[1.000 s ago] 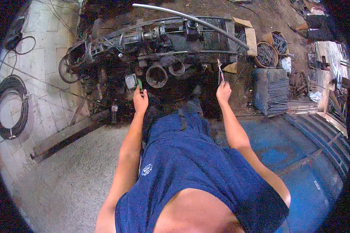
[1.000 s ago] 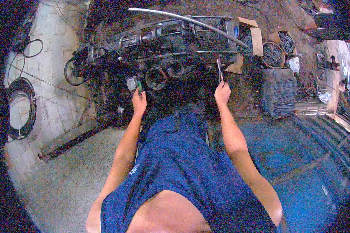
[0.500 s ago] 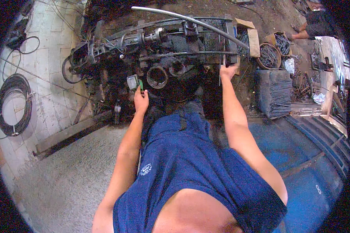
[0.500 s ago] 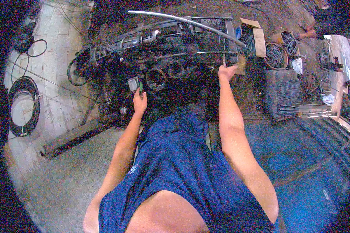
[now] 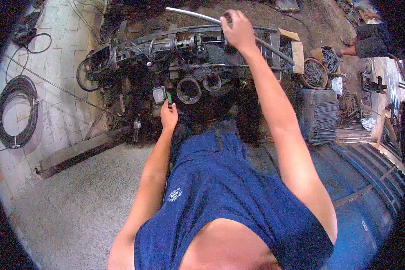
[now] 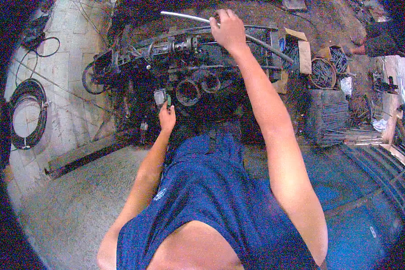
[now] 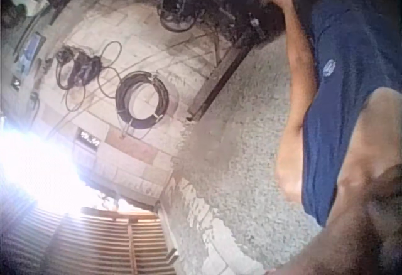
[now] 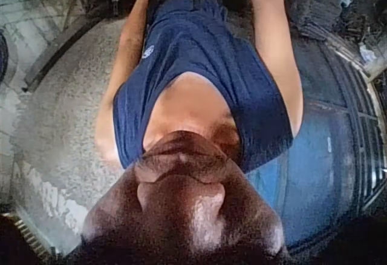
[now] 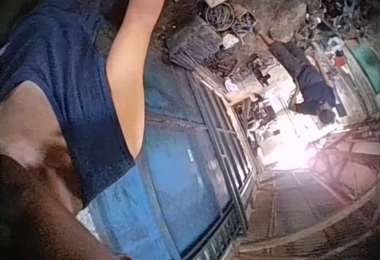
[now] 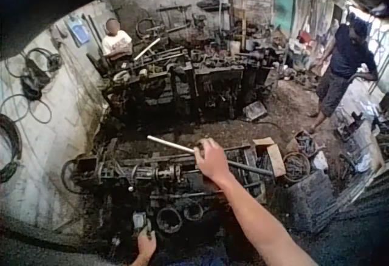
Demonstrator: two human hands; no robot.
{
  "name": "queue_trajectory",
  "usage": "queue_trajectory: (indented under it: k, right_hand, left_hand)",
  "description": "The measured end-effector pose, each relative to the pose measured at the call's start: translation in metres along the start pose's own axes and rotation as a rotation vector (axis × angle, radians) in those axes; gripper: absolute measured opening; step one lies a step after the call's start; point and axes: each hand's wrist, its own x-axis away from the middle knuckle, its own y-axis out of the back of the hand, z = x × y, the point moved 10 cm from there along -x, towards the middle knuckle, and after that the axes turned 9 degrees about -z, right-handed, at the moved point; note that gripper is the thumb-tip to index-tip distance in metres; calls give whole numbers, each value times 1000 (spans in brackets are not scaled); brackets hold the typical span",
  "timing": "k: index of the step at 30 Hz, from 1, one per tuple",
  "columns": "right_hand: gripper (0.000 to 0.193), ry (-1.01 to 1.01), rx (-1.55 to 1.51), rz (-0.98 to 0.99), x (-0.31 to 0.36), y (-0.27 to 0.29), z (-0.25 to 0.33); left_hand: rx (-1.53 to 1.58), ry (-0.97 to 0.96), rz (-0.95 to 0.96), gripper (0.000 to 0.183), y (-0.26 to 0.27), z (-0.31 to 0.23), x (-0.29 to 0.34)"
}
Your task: Measure and adjust a metal pipe on a fabrication machine.
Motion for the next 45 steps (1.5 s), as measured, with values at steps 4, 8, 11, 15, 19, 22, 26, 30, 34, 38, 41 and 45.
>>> queue_trajectory:
  k: [4,8,11,15,19,22,26,30,34,38,41,45]
  right_hand:
    - [52,-204,279,348,4,-62,-45]
    - [63,-414,372,596,15,-77,-57]
    - [63,-413,340,591,16,-81,-64]
    - [63,-389,352,670,19,-94,-84]
    - [61,-391,307,686,17,-94,-76]
    - [56,-384,289,642,15,-87,-66]
    - [49,-402,299,524,8,-75,-64]
    - [48,-424,295,522,6,-75,-68]
    - [53,-372,288,471,10,-69,-76]
    - [59,-361,365,503,11,-58,-66]
    - [60,-428,389,535,12,-57,-71]
    - [59,-458,371,544,11,-54,-64]
  left_hand:
    - [-22,-17,-40,43,3,-3,1]
    - [23,31,-39,43,2,7,3]
    - [82,64,-58,42,0,12,1]
    - [84,95,-63,41,-3,15,-2]
    - [54,108,-89,39,-4,22,-2]
    - [67,64,-122,38,1,16,0]
    - [85,106,-100,37,0,11,-1]
    - [90,92,-110,37,1,13,0]
    - [67,70,-115,38,4,9,2]
    - [68,64,-124,37,4,19,2]
    - [74,6,-142,36,5,15,-1]
    - [116,8,-139,36,6,15,1]
